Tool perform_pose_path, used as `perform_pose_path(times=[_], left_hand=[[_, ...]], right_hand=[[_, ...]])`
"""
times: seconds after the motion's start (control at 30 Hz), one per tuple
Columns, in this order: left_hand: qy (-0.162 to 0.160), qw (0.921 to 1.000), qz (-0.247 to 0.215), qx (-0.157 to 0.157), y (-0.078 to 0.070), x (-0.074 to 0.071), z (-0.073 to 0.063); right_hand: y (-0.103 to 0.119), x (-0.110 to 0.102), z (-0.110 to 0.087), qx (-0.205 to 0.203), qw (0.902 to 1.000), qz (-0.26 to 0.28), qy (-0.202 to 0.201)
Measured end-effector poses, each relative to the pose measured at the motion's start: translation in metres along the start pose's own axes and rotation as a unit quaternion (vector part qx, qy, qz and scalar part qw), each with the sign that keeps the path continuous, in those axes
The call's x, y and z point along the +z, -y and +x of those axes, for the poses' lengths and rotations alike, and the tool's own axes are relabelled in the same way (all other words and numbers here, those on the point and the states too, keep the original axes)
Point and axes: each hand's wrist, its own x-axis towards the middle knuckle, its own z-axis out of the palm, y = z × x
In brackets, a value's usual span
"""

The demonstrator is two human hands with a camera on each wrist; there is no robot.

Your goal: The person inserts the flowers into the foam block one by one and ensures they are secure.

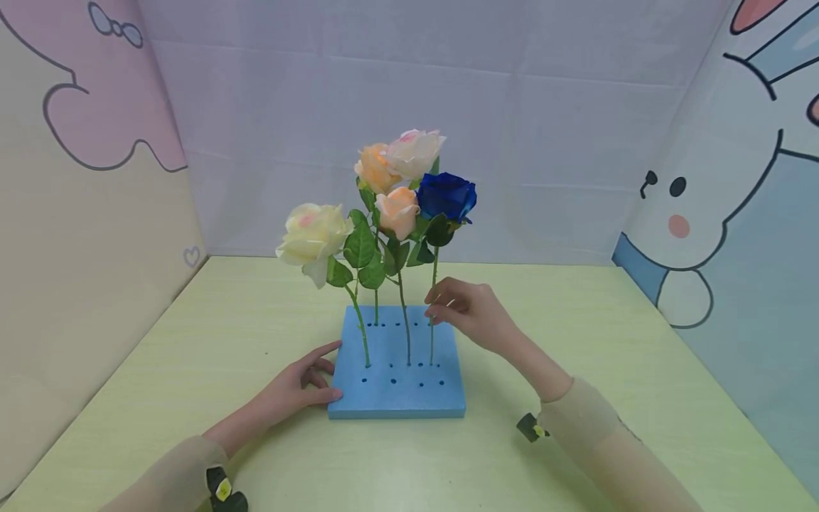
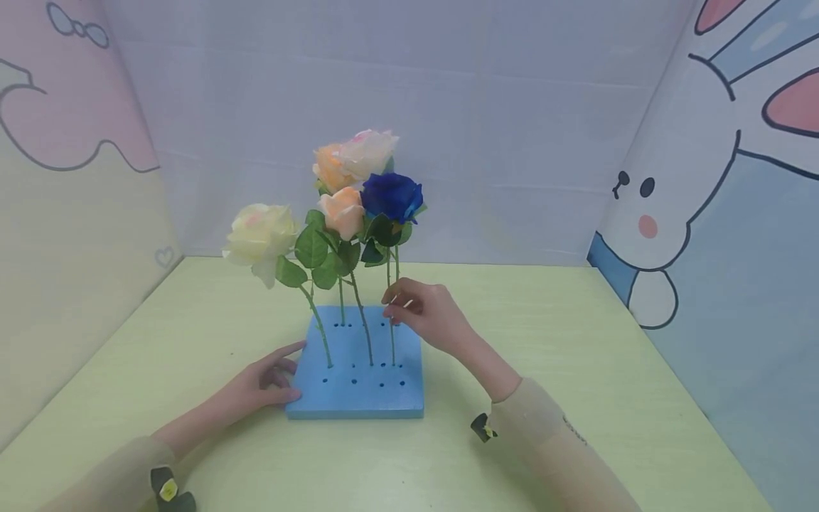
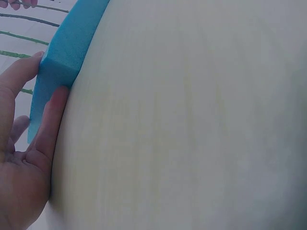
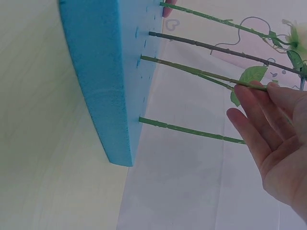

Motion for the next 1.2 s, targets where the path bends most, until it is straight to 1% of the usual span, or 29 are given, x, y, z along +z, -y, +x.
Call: perform_pose_path(times=[0.23,0.57,0.73,0.9,1.2], left_hand=[[0.002,1.0000,-0.001,0.000,-0.0009,-0.0003,-0.0007],[0.005,0.9999,-0.011,0.000,-0.0042,-0.0007,-0.0026],[0.004,1.0000,-0.004,-0.001,-0.0017,-0.0009,-0.0009],[0.002,1.0000,0.001,-0.009,-0.0007,-0.0005,0.0001],[0.007,0.9999,-0.009,-0.001,-0.0013,-0.0013,0.0011]], right_hand=[[0.0033,0.0010,-0.0003,0.003,1.0000,-0.001,0.002],[0.0021,0.0034,0.0001,-0.001,1.0000,-0.007,0.004],[0.0006,0.0043,0.0000,0.003,0.9999,-0.009,0.002],[-0.0008,0.0051,0.0008,-0.005,0.9999,-0.007,0.006],[-0.0022,0.0063,0.0009,-0.016,0.9997,-0.019,0.003]])
